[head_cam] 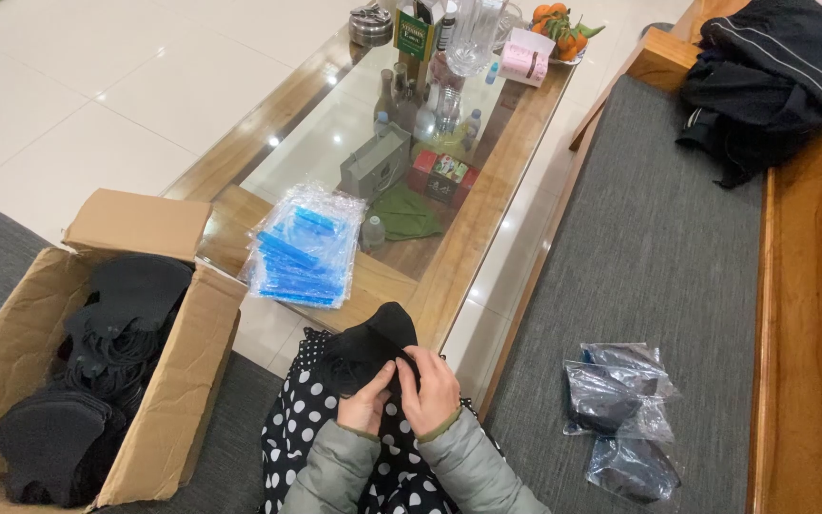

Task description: Packing black fabric masks into individual plastic bags

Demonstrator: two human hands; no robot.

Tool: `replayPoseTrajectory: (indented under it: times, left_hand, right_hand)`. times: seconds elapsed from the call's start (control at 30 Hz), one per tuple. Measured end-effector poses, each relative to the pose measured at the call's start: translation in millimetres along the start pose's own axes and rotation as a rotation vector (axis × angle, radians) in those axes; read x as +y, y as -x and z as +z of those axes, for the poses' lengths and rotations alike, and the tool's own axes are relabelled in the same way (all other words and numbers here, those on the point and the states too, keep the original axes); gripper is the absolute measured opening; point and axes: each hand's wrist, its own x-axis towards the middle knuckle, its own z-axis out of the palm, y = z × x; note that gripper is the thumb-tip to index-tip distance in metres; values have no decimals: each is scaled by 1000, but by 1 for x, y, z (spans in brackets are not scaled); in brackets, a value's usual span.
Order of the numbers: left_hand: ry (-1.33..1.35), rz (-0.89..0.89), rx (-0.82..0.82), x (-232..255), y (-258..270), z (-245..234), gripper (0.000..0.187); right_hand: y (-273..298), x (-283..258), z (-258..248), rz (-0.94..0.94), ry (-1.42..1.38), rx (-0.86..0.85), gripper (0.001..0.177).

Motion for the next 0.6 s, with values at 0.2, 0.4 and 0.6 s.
replayPoseTrajectory:
  times: [0.2, 0.4, 0.6]
  left_hand:
    - [-42, -24, 6, -3, -9, -13, 60]
    - [-85, -44, 19, -5, -14, -22, 60]
    - [-294, 44, 381, 2, -24, 0, 79]
  right_hand:
    - [0, 16, 12, 44, -4, 41, 19]
    - [-13, 3, 2, 274, -147, -114, 32]
    - [-28, -13, -9, -30, -459, 270, 14]
